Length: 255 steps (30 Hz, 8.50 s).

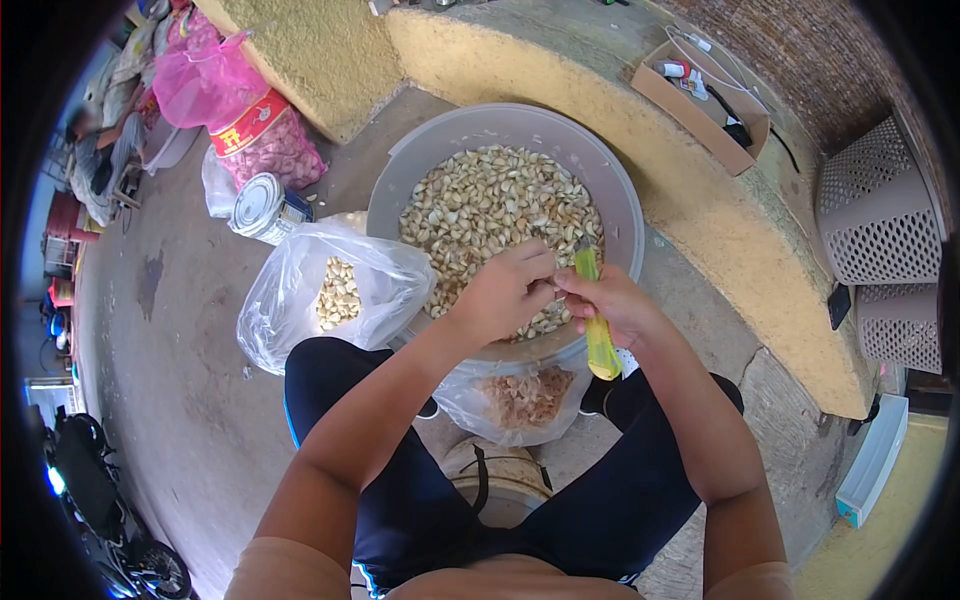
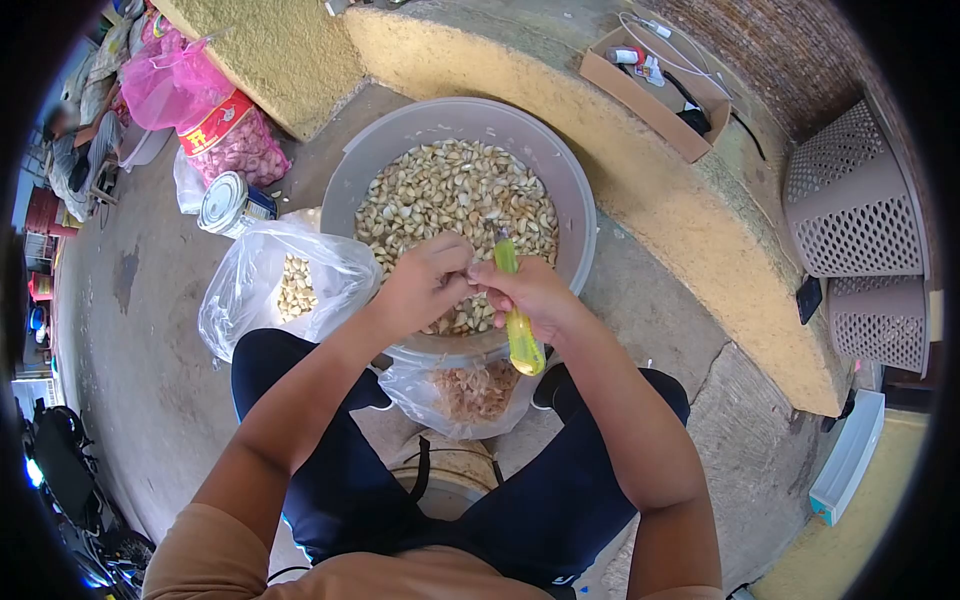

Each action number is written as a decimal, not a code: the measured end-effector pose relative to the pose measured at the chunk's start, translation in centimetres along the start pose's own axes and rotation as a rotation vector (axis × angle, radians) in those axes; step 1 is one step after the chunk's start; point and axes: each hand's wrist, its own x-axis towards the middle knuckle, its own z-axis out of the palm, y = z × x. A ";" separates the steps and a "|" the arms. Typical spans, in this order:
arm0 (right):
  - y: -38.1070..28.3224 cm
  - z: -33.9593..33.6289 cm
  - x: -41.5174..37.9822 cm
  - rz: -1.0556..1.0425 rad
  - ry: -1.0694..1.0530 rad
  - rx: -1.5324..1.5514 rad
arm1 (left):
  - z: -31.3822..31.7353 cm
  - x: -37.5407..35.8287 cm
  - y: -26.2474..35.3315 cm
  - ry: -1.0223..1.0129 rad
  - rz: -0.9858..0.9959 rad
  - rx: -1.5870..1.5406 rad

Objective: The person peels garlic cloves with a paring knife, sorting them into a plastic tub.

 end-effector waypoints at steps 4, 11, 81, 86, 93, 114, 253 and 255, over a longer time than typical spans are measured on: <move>0.0 0.1 0.2 0.012 0.035 0.047 | -0.2 0.0 0.2 -0.003 -0.076 -0.068; -0.5 -0.1 0.0 -0.007 -0.030 0.123 | -0.4 0.2 0.3 0.089 -0.328 -0.361; -0.1 0.5 0.1 -0.186 0.134 -0.151 | 0.1 0.2 -0.8 0.051 -0.748 -0.692; 0.0 -0.1 0.1 -0.234 0.085 -0.026 | 0.0 0.1 -1.9 0.105 -0.837 -0.728; -0.6 -0.3 -0.3 -0.206 0.078 -0.046 | -0.3 0.2 -0.8 -0.086 -0.786 -0.939; -0.2 -0.1 -0.2 -0.216 0.094 -0.140 | 0.5 -0.4 -1.2 0.026 -0.692 -0.629; -0.2 -5.4 -1.6 0.052 -0.145 -1.458 | 17.5 -12.7 -22.9 -0.244 -1.045 0.114; -0.3 -5.6 -1.5 0.035 -0.130 -1.472 | 18.3 -12.4 -23.1 -0.201 -1.059 0.134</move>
